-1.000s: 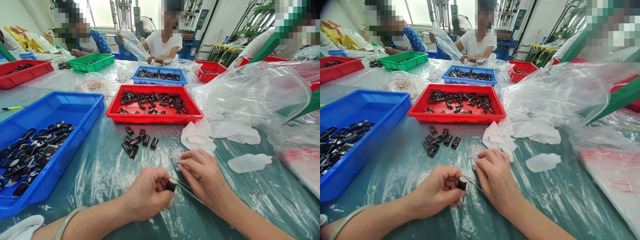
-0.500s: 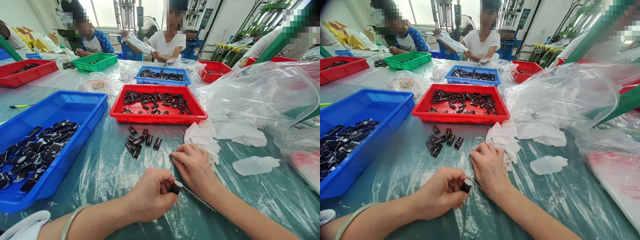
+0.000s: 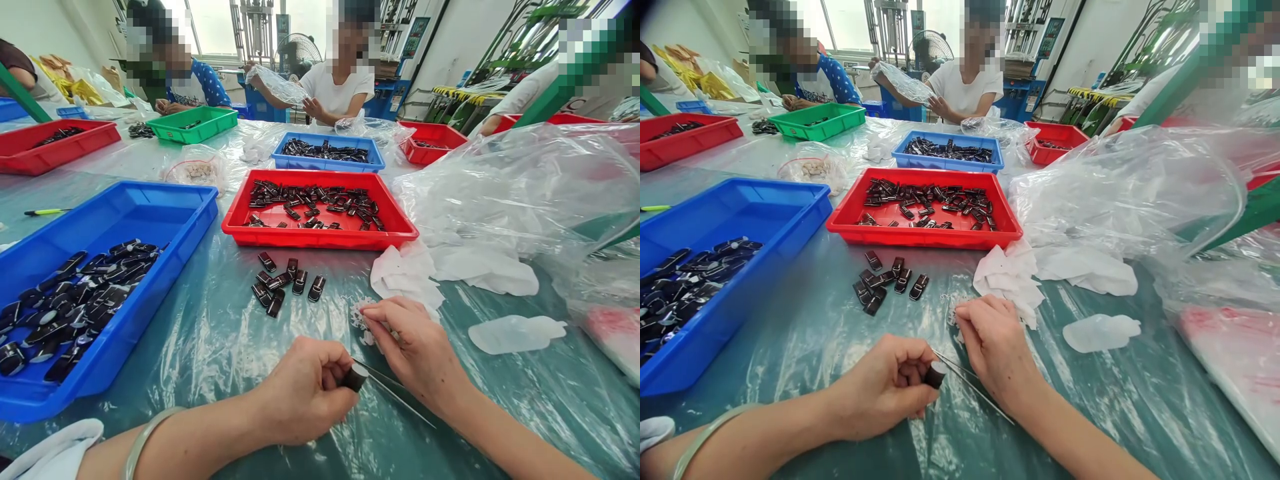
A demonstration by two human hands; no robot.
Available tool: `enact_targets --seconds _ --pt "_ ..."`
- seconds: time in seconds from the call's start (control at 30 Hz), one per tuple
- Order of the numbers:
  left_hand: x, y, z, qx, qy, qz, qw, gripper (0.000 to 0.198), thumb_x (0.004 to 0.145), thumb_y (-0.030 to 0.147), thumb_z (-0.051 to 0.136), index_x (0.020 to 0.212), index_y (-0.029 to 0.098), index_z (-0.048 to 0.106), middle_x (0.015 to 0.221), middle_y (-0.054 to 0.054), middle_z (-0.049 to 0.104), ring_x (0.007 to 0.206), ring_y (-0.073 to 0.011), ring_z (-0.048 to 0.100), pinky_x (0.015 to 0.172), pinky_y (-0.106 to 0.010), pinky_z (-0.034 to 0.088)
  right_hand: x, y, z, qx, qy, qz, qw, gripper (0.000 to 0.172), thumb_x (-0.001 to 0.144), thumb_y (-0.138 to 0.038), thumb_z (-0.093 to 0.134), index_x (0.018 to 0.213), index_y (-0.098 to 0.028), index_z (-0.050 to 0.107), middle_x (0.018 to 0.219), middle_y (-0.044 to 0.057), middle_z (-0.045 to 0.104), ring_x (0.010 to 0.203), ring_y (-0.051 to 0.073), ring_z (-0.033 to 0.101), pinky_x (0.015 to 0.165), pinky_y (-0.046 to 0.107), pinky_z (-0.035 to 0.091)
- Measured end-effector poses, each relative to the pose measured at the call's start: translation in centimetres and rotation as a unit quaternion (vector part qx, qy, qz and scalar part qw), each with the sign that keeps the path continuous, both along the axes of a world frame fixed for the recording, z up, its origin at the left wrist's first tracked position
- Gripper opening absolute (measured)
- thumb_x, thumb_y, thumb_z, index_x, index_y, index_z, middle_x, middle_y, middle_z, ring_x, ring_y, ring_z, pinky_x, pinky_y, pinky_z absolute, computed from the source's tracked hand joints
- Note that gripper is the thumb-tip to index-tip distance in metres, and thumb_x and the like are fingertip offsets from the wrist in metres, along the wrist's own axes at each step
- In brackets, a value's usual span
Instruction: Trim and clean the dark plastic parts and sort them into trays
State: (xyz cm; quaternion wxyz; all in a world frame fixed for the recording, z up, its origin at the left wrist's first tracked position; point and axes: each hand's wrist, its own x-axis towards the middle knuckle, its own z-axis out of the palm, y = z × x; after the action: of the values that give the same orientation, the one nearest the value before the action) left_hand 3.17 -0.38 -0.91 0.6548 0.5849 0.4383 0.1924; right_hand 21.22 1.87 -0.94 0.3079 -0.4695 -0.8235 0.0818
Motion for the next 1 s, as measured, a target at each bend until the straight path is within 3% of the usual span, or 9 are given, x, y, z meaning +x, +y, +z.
enact_targets --seconds 0.1,0.17,0.27,0.37,0.57,0.8,1.0 --pt "0.0 0.1 -0.1 -0.001 -0.007 -0.002 1.0 0.007 0.063 0.011 0.052 0.069 0.015 0.051 0.051 0.004 0.047 0.052 -0.012 0.056 0.047 -0.018 0.037 0.0 -0.5 0.5 -0.02 0.017 0.002 1.0 0.012 0.085 -0.017 0.049 0.077 -0.019 0.058 0.068 0.001 0.061 0.067 0.015 0.054 0.064 0.029 0.042" --pt "-0.1 0.1 -0.1 -0.003 -0.012 0.0 1.0 0.007 0.063 0.011 0.052 0.069 0.015 0.051 0.052 0.004 0.047 0.052 -0.0117 0.055 0.047 -0.018 0.036 -0.2 -1.1 1.0 -0.075 0.066 0.011 0.995 0.01 0.083 -0.019 0.053 0.074 -0.02 0.059 0.067 0.0 0.061 0.064 0.013 0.056 0.061 0.026 0.044" --pt "-0.1 0.1 -0.1 0.002 -0.009 -0.002 1.0 0.007 0.063 0.012 0.052 0.07 0.015 0.051 0.051 0.005 0.047 0.052 -0.0121 0.055 0.046 -0.018 0.035 -0.4 -2.0 1.5 -0.204 0.196 0.038 0.958 0.007 0.077 -0.021 0.061 0.07 -0.02 0.061 0.067 0.0 0.063 0.064 0.013 0.059 0.058 0.024 0.047" --pt "-0.1 0.0 0.0 0.014 -0.003 -0.006 1.0 0.007 0.063 0.012 0.052 0.07 0.015 0.052 0.051 0.004 0.048 0.051 -0.0118 0.055 0.045 -0.018 0.035 -0.4 -2.7 1.7 -0.255 0.266 0.078 0.926 0.006 0.076 -0.017 0.063 0.072 -0.022 0.066 0.07 0.0 0.065 0.065 0.013 0.061 0.059 0.024 0.05" --pt "0.0 0.0 -0.2 0.024 -0.009 -0.004 1.0 0.008 0.063 0.011 0.051 0.07 0.015 0.052 0.052 0.004 0.049 0.05 -0.0099 0.053 0.045 -0.017 0.033 -0.5 -3.1 1.8 -0.198 0.234 0.12 0.944 0.025 0.078 -0.008 0.057 0.089 -0.027 0.068 0.079 0.0 0.067 0.071 0.013 0.062 0.064 0.024 0.052" --pt "-0.1 0.0 -0.5 0.037 -0.004 -0.009 0.999 0.007 0.064 0.012 0.051 0.069 0.015 0.052 0.05 0.005 0.047 0.049 -0.0082 0.049 0.044 -0.016 0.031 -0.5 -3.1 1.7 -0.155 0.207 0.128 0.957 0.019 0.078 -0.007 0.057 0.085 -0.023 0.066 0.078 0.003 0.068 0.069 0.014 0.063 0.063 0.026 0.053" --pt "-0.2 -0.2 -0.4 0.038 -0.007 -0.011 0.999 0.007 0.064 0.011 0.051 0.07 0.015 0.052 0.05 0.005 0.047 0.048 -0.0073 0.046 0.043 -0.016 0.03 -0.4 -3.0 2.0 -0.114 0.162 0.133 0.971 0.024 0.079 -0.006 0.054 0.089 -0.024 0.067 0.077 0.003 0.067 0.068 0.013 0.062 0.061 0.025 0.054"
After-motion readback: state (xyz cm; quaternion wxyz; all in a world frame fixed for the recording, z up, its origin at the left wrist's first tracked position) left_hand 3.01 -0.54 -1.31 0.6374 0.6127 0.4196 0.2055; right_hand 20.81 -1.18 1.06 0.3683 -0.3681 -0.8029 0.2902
